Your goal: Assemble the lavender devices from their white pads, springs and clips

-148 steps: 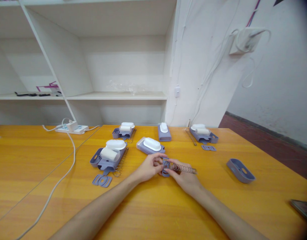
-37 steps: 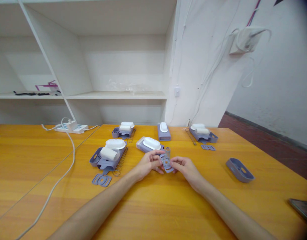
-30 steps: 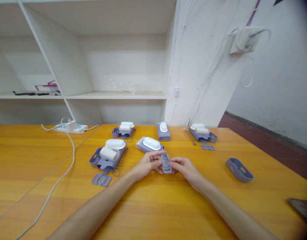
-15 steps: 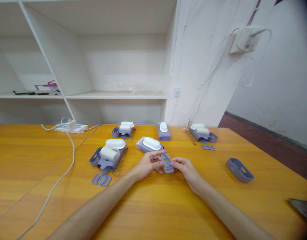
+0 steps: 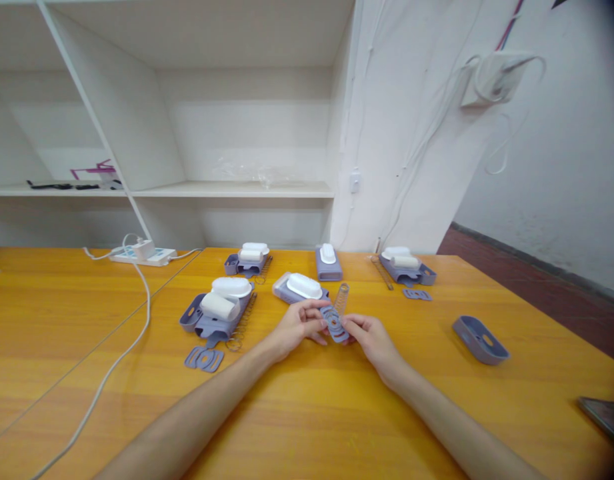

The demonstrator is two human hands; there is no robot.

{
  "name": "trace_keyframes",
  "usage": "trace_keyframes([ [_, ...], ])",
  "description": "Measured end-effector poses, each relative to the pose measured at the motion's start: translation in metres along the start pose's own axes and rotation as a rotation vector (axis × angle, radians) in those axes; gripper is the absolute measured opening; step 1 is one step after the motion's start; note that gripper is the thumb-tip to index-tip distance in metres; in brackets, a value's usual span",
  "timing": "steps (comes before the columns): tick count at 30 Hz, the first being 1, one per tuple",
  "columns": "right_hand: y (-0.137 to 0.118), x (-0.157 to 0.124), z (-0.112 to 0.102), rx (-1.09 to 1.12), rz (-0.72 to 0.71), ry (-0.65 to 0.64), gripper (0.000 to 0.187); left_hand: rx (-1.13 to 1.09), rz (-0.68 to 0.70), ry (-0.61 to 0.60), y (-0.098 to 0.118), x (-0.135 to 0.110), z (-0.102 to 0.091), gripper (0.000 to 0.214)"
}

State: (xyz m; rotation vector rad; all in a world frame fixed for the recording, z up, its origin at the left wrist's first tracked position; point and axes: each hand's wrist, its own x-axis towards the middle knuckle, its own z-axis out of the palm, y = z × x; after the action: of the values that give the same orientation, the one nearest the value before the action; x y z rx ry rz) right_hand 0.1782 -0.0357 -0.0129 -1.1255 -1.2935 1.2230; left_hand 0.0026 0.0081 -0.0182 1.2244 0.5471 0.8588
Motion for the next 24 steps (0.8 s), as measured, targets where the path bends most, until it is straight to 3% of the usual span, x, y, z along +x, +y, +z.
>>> trace_keyframes([
  [4,0.011,0.0,0.004,-0.006,-0.061,0.121,0.038,-0.012,-0.005,0.097,-0.002,0.002,0.002,0.05],
  [8,0.01,-0.004,0.009,-0.13,-0.118,0.094,0.041,-0.014,-0.01,0.174,-0.002,0.002,0.005,0.05],
  [14,0.008,-0.005,0.009,-0.241,-0.125,0.087,0.036,-0.05,-0.012,0.046,0.002,-0.001,0.002,0.07],
  [24,0.014,0.0,-0.001,-0.057,-0.109,0.052,0.042,0.002,-0.018,0.066,-0.001,0.002,0.0,0.045],
])
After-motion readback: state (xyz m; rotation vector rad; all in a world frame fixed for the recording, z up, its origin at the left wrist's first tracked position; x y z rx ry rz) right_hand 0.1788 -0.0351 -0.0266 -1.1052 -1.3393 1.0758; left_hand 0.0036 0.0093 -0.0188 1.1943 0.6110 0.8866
